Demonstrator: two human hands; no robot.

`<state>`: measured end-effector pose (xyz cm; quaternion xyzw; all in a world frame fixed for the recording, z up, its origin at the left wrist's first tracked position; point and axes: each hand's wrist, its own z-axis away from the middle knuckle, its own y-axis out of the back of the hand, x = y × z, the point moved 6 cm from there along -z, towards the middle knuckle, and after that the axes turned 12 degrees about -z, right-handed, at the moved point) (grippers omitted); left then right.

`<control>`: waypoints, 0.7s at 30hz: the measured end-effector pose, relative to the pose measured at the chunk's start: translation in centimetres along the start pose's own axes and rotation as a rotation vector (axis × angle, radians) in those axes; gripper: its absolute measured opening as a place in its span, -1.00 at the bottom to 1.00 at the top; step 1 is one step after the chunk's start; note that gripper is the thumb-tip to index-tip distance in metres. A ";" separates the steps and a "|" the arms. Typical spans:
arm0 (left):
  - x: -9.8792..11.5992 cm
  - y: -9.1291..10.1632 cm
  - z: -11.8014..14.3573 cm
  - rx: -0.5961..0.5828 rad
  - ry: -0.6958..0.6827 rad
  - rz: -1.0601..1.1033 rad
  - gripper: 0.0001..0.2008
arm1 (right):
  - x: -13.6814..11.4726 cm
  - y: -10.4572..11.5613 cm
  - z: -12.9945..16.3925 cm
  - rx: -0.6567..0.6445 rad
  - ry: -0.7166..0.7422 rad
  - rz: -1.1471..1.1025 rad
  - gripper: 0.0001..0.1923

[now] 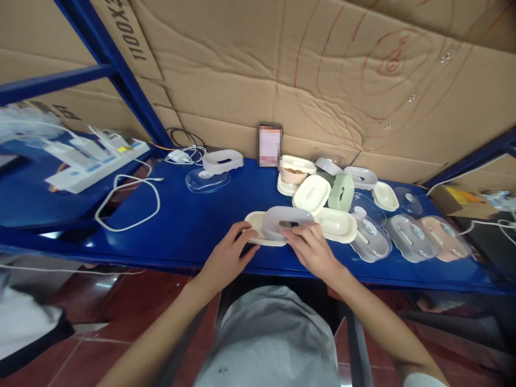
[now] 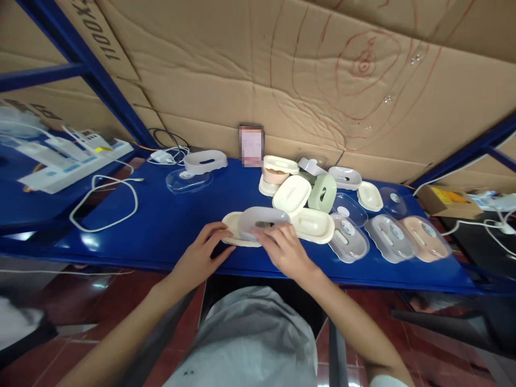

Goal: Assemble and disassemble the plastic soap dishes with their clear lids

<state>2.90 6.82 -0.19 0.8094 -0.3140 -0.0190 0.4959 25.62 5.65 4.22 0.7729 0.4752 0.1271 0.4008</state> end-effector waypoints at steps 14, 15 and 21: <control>0.3 -0.5 0.2 0.056 -0.083 -0.036 -0.70 | 0.4 -1.4 -0.7 -0.172 -0.063 -0.107 -0.60; 0.5 -0.3 0.2 0.056 -0.082 -0.041 -0.72 | 1.4 -0.1 -0.2 -0.131 -0.115 -0.067 -0.61; 1.4 0.5 -0.1 0.028 -0.058 -0.092 -0.80 | 5.6 5.0 2.4 -0.056 -0.427 0.252 -0.63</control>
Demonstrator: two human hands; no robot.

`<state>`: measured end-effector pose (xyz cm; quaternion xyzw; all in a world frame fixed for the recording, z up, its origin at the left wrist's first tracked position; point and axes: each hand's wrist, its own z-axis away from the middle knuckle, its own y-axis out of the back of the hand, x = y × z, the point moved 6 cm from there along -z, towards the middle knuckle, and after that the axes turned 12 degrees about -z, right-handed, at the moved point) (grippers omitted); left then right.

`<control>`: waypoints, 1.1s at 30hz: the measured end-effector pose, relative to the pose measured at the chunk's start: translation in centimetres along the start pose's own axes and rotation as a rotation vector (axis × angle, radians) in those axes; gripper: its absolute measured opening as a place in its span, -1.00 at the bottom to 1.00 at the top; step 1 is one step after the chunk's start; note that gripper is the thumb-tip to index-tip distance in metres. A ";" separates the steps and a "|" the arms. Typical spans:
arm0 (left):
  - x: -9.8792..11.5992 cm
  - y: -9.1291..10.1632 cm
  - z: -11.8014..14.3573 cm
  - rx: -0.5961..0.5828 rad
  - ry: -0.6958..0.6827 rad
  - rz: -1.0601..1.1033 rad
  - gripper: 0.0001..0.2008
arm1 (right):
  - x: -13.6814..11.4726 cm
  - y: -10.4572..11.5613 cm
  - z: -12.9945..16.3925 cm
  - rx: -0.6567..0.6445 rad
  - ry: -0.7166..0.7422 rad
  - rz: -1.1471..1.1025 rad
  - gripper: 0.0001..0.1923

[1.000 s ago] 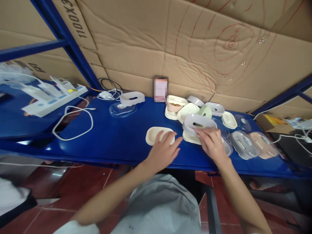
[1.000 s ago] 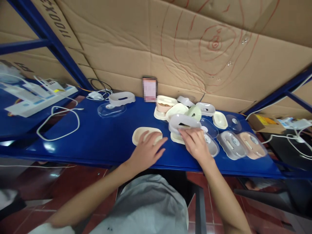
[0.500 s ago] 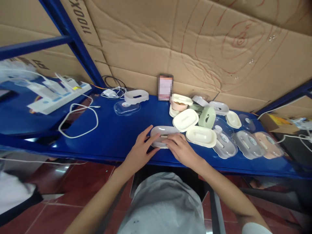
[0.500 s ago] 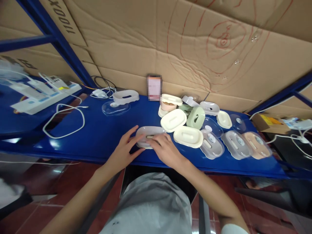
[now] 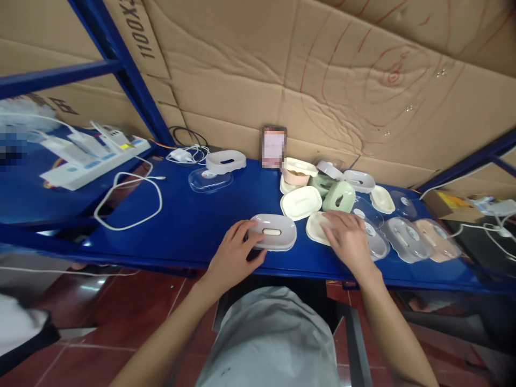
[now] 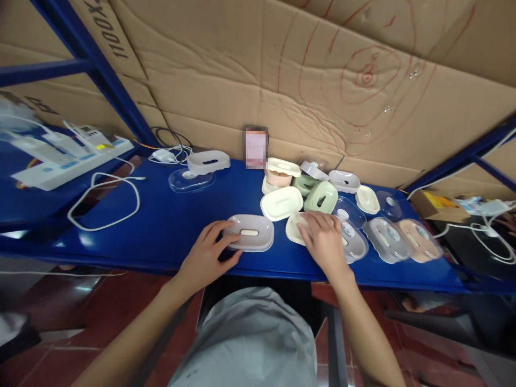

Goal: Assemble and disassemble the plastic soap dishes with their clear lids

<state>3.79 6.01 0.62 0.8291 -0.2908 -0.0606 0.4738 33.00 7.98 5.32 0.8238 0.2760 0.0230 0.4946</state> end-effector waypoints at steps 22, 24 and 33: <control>-0.4 0.4 0.2 0.040 0.099 -0.047 -0.89 | 0.2 -3.1 4.2 -0.261 -0.014 -0.190 -0.45; -0.4 0.3 0.1 0.028 0.097 -0.044 -0.89 | 0.5 -3.4 4.6 -0.245 -0.053 -0.175 -0.45; -0.7 1.0 0.3 -0.013 0.102 0.020 -0.91 | -2.1 -5.2 2.0 -0.235 0.011 -0.167 -0.37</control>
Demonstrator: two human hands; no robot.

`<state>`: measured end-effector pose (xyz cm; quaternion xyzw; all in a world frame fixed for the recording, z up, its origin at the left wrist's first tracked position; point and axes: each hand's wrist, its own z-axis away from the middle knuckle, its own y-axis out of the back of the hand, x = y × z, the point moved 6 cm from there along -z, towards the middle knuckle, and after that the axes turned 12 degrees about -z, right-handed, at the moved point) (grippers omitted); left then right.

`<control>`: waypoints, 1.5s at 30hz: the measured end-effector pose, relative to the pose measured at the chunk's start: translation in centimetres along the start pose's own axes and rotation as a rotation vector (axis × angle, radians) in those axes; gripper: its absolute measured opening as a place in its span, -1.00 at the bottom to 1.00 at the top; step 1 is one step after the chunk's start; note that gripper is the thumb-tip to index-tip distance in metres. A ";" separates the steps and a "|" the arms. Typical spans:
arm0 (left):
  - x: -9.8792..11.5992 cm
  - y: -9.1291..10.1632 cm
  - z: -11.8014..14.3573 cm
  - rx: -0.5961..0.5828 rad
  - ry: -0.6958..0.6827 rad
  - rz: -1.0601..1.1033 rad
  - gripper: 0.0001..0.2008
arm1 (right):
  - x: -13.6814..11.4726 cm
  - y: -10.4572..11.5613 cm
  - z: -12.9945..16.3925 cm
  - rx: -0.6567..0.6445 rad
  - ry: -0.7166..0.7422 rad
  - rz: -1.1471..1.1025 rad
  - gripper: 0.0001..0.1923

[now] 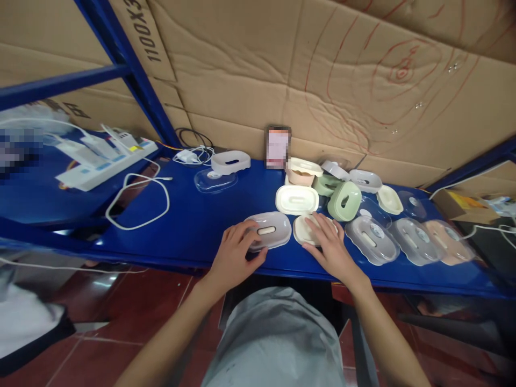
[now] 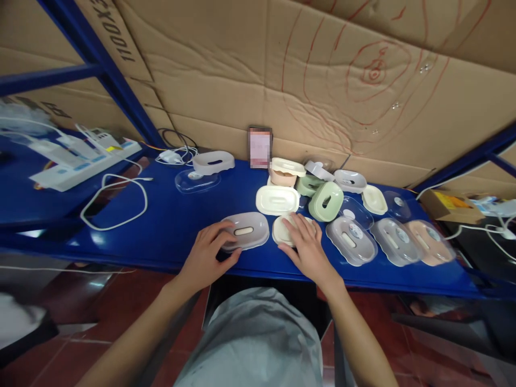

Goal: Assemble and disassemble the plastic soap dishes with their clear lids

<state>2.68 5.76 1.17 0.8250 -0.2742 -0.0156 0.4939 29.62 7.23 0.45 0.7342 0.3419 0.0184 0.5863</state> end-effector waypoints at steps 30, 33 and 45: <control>0.6 0.7 -0.3 0.033 -0.037 -0.056 -0.53 | -3.0 -0.7 0.3 0.048 0.184 0.002 -0.38; 0.7 0.0 0.7 0.046 -0.129 -0.055 -0.44 | -3.2 -0.8 0.3 0.046 0.216 0.022 -0.38; 0.7 -0.1 0.8 0.062 -0.281 -0.071 -0.41 | -4.5 -0.7 0.0 0.110 0.313 -0.032 -0.41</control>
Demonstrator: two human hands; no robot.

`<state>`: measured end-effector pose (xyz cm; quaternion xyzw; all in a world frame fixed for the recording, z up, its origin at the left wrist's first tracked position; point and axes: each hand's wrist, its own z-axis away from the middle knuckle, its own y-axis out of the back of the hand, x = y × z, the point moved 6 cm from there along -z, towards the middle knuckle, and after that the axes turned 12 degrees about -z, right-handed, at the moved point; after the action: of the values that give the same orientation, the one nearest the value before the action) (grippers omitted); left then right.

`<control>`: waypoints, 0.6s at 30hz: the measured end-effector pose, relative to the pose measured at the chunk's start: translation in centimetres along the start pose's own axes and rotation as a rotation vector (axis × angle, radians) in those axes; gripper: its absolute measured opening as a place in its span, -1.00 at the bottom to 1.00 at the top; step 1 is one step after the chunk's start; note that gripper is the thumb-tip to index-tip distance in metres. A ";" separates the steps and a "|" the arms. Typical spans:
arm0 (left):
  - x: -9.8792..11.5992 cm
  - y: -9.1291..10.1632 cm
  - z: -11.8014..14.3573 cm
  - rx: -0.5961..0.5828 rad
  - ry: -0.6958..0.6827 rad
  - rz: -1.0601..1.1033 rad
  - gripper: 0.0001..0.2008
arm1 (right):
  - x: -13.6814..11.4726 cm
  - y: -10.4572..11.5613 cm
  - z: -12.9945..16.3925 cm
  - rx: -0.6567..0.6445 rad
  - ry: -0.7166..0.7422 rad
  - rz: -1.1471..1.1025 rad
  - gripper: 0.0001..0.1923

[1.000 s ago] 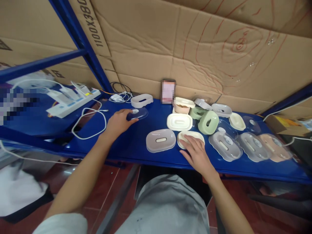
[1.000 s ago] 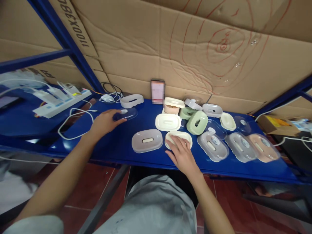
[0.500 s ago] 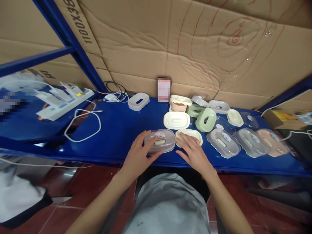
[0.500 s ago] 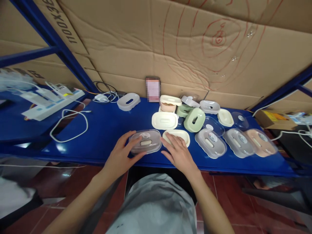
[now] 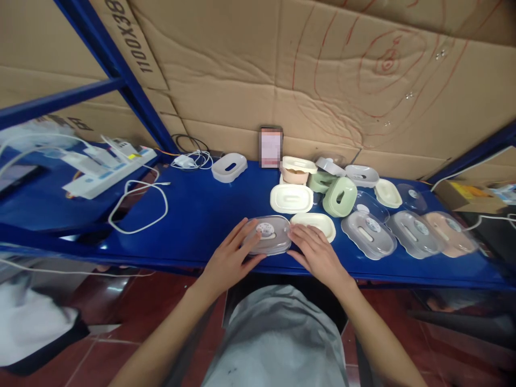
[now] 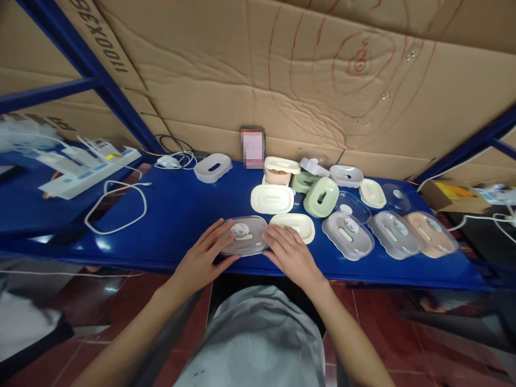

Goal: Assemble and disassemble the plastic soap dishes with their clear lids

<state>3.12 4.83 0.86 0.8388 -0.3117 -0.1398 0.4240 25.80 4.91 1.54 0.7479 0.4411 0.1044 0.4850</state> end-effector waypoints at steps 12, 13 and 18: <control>0.4 -0.4 -0.2 -0.097 -0.070 -0.049 -0.40 | -0.4 -0.8 -0.5 -0.006 0.056 -0.106 -0.21; 0.3 -0.4 -0.3 -0.098 -0.069 -0.046 -0.42 | -0.5 -0.8 -0.5 -0.003 0.054 -0.102 -0.22; -2.5 0.4 0.2 -0.116 0.030 0.005 -0.51 | -0.1 0.3 0.2 -0.036 0.005 -0.063 -0.28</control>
<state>0.91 6.09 1.00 0.8141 -0.2989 -0.1441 0.4767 26.01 4.64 1.67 0.7244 0.4636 0.0989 0.5005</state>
